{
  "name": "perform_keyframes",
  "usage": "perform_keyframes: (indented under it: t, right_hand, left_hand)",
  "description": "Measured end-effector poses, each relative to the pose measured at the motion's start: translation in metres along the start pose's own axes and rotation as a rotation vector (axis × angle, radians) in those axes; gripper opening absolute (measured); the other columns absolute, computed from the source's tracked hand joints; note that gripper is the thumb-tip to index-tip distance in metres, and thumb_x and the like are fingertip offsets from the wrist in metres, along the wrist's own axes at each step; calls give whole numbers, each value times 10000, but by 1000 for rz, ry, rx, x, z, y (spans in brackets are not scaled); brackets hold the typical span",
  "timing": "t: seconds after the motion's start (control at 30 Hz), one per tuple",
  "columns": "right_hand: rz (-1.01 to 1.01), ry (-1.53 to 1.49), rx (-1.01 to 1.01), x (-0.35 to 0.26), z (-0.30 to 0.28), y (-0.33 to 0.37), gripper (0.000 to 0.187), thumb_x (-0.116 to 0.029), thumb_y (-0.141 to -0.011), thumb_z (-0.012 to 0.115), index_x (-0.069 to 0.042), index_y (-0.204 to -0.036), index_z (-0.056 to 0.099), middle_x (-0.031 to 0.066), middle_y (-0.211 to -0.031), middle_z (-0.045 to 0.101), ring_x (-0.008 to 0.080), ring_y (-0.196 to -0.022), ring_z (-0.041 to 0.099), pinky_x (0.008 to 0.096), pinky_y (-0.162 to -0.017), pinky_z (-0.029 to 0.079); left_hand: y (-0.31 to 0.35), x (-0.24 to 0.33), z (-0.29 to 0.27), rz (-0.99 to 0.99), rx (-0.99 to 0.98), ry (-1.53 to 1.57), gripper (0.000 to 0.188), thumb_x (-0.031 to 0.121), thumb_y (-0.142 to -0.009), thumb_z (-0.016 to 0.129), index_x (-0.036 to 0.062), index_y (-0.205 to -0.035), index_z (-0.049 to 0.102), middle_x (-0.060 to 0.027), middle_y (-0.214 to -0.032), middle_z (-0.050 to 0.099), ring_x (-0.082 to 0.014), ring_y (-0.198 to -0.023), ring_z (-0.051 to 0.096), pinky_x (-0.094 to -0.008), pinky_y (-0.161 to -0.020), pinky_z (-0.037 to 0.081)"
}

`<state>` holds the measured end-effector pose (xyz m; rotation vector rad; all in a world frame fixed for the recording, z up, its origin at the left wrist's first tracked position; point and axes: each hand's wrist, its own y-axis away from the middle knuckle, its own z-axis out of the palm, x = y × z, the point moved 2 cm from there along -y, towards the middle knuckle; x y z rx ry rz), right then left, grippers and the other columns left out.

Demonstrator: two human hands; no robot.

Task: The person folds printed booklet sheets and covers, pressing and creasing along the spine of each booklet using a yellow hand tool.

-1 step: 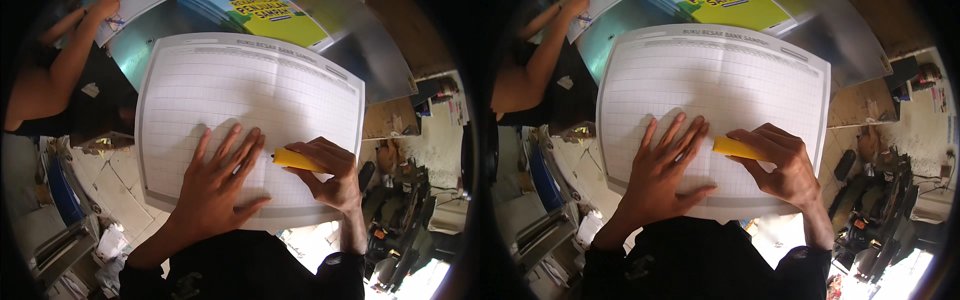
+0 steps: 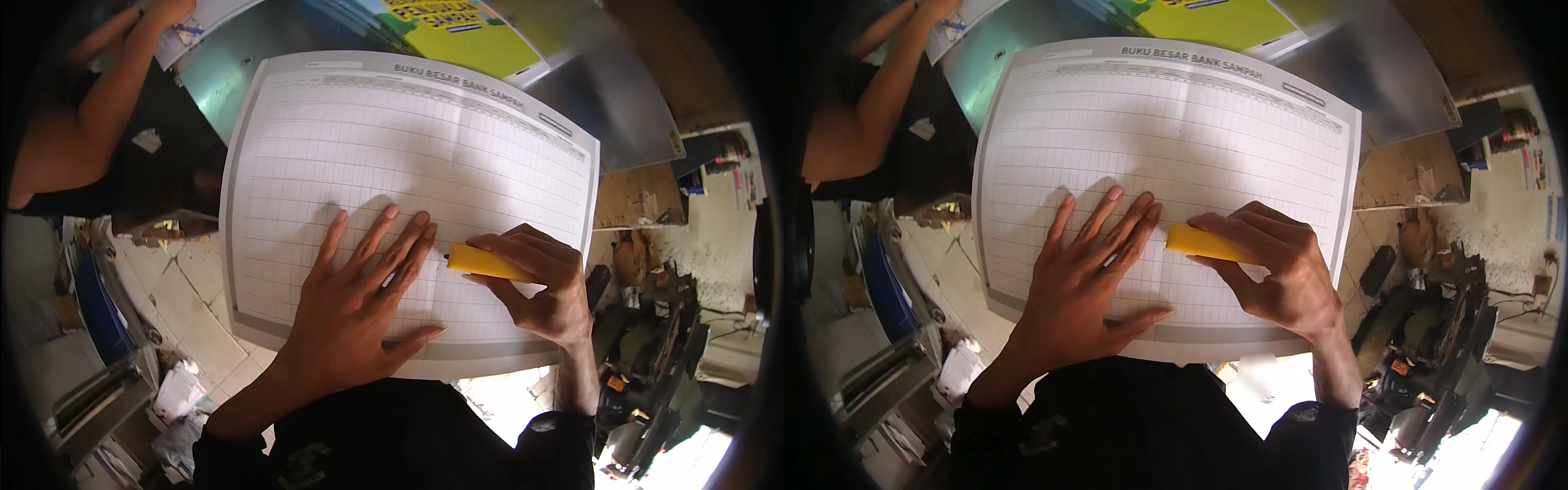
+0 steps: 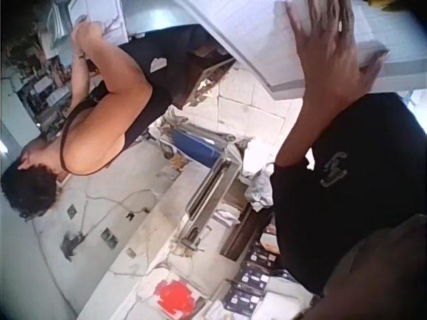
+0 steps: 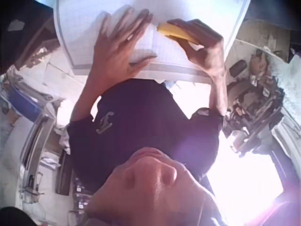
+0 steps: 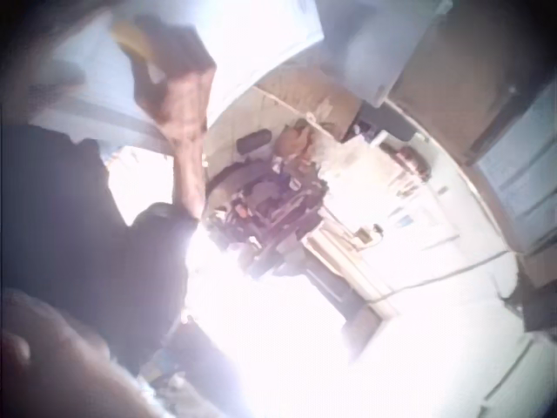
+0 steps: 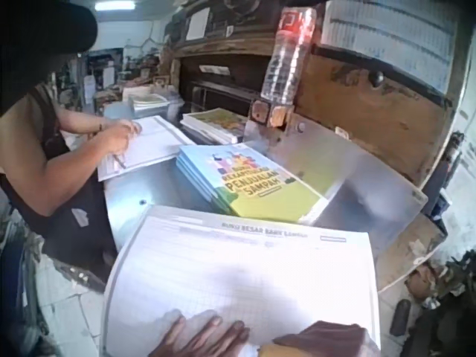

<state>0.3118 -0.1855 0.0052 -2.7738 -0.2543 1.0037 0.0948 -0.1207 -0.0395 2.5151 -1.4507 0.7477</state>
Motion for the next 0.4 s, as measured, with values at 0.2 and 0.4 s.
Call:
perform_keyframes:
  t: [0.2, 0.4]
  right_hand:
    - [-39, 57, -103, 3, 1, -2, 466, 33, -693, 867, -14, -1139, 744, 122, -996, 781, 243, -849, 743, 341, -719, 614]
    - [-25, 130, -169, -1, 1, -7, 483, 83, -701, 831, -38, -1161, 748, 128, -1030, 783, 256, -874, 755, 339, -724, 629]
  left_hand:
    - [6, -2, 6, -73, 23, 12, 861, 678, -923, 560, 131, -1569, 404, -120, -1664, 293, -339, -1558, 212, -667, -1237, 59]
    - [8, -6, 10, -118, -2, 52, 864, 714, -918, 532, 178, -1580, 394, -152, -1676, 241, -376, -1561, 173, -713, -1212, 27]
